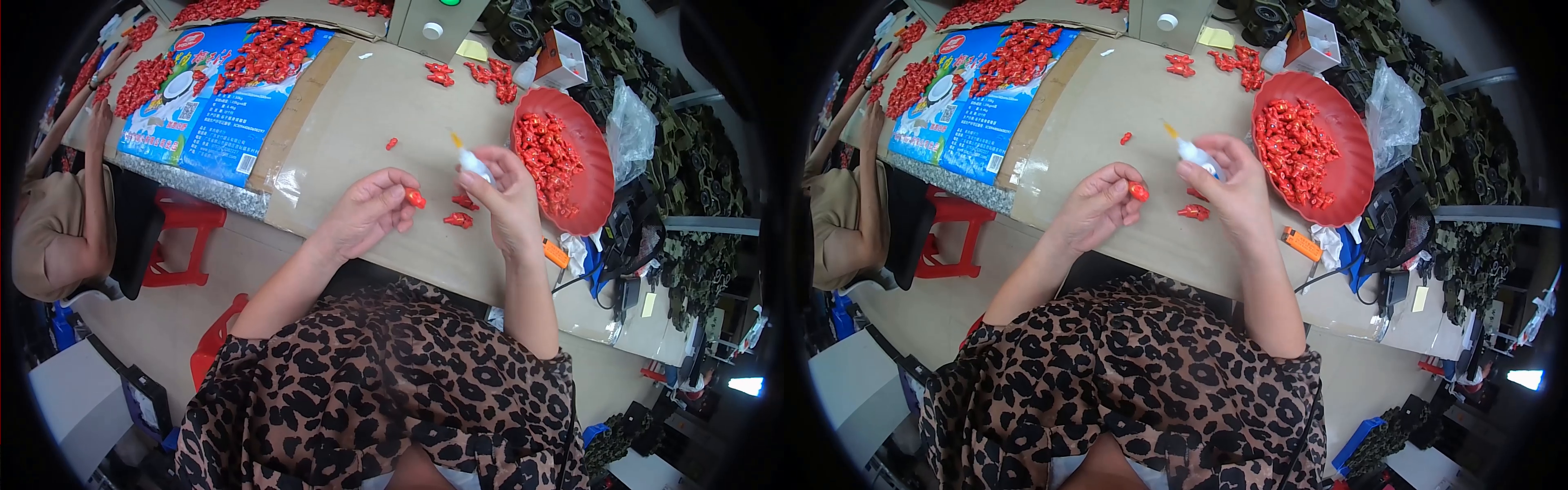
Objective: The person assembles small plastic toy components by applying glue from a squeeze bottle and joining the pieces together by hand.
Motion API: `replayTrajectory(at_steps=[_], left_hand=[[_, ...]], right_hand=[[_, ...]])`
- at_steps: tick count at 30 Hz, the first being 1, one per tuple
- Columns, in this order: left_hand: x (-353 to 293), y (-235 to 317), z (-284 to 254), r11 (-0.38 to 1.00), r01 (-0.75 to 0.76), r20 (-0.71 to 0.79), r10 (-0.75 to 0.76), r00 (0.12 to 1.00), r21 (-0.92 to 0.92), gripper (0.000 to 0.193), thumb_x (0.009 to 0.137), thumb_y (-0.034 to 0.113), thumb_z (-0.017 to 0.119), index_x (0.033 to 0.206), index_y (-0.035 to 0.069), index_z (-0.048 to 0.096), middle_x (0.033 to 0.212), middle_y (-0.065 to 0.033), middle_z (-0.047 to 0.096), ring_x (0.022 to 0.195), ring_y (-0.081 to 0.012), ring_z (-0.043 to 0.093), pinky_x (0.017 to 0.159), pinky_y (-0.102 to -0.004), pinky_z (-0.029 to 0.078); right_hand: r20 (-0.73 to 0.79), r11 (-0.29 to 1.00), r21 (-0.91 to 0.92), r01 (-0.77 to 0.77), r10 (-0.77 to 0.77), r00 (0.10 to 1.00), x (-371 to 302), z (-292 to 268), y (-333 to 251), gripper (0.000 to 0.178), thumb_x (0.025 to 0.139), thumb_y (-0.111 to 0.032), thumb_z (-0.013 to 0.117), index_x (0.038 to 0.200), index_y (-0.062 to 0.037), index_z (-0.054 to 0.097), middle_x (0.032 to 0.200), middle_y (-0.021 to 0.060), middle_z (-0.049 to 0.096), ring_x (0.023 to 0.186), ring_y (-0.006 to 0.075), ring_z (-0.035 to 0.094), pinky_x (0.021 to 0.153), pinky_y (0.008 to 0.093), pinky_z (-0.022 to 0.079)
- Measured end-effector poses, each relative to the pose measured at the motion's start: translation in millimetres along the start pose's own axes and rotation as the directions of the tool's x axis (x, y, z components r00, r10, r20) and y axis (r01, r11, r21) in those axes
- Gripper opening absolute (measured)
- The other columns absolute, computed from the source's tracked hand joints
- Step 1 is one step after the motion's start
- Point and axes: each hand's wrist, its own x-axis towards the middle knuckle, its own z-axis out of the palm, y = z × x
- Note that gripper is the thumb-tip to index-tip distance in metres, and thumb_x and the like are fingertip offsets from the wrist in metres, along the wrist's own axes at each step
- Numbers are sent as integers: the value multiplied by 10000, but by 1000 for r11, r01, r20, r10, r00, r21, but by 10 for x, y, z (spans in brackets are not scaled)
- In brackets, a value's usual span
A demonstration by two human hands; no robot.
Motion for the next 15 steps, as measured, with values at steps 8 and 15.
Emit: replayTrajectory(at_steps=[8, 15], left_hand=[[-17, 12, -5, 1000, 29, 22, -29, 999, -3, 147, 849, 112, 464, 956, 12, 478, 853, -62, 531, 692, -105, 511, 614, -249, 444], [-42, 30, -28, 998, 55, 70, -54, 996, -16, 158, 848, 82, 458, 981, 3, 490, 877, -61, 543, 754, -127, 542, 711, -278, 461]], right_hand=[[89, 801, -599, -6, 74, 993, 639, 360, 119, 318, 700, -241, 619, 862, 25, 554, 723, 114, 591, 694, 176, 568, 635, 283, 431], [106, 445, -893, 67, 63, 992, 725, 638, 132, 414, 638, -338, 660, 840, 17, 592, 676, 157, 595, 670, 260, 595, 615, 347, 448]])
